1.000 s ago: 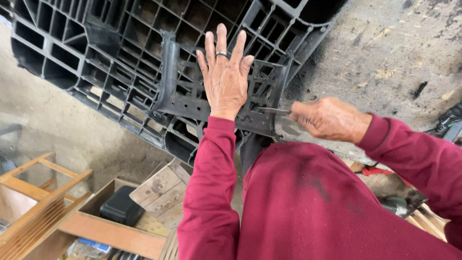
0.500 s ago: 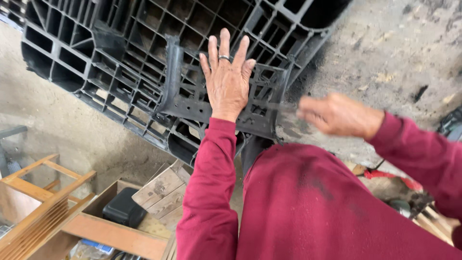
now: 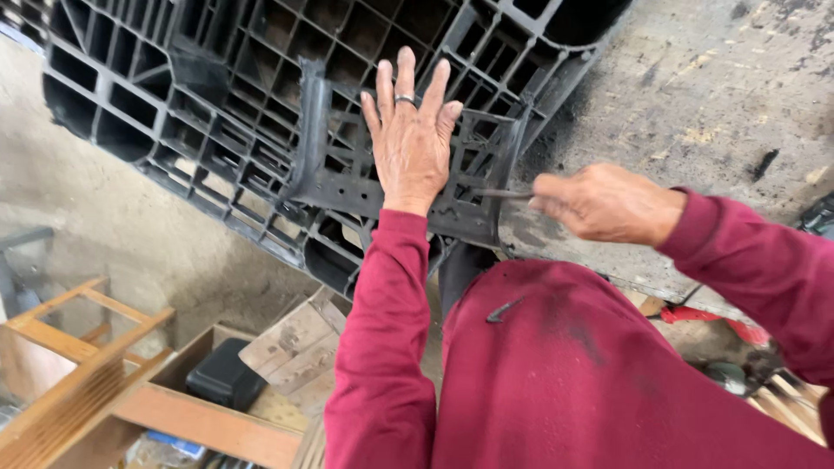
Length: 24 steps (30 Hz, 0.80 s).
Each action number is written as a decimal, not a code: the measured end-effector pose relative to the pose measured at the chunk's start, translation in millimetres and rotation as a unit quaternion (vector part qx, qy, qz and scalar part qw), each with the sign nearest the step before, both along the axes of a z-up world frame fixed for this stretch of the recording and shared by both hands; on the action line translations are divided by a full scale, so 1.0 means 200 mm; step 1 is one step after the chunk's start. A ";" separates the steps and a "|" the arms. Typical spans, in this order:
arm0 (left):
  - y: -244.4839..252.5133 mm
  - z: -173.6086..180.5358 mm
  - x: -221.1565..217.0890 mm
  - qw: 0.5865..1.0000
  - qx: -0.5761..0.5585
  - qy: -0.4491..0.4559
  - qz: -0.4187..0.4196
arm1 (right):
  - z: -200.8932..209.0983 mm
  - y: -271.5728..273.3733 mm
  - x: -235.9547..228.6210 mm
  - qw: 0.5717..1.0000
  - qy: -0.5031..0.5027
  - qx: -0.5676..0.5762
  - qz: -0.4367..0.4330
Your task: The person cuts pieces of a black plastic pallet using an angle grinder and then cleans the edges with a tool.
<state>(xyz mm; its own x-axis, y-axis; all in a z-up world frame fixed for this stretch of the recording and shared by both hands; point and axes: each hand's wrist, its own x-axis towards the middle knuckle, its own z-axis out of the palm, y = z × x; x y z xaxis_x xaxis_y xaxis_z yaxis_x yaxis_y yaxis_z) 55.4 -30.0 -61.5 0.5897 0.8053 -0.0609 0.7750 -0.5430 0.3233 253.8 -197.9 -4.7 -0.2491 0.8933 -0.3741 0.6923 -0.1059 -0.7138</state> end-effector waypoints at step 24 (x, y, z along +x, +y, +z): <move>0.00 0.04 0.04 0.992 -0.016 -0.050 -0.115 | -0.03 -0.38 -0.39 0.874 0.146 -0.124 -0.446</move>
<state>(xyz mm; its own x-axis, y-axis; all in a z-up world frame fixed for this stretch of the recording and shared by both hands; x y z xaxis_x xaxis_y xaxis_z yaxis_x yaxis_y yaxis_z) 62.9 -29.6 -53.1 0.7620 0.6474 -0.0155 0.5949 -0.6903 0.4118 176.6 -274.5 -11.0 0.3879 0.6813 -0.6208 0.0483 -0.6876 -0.7245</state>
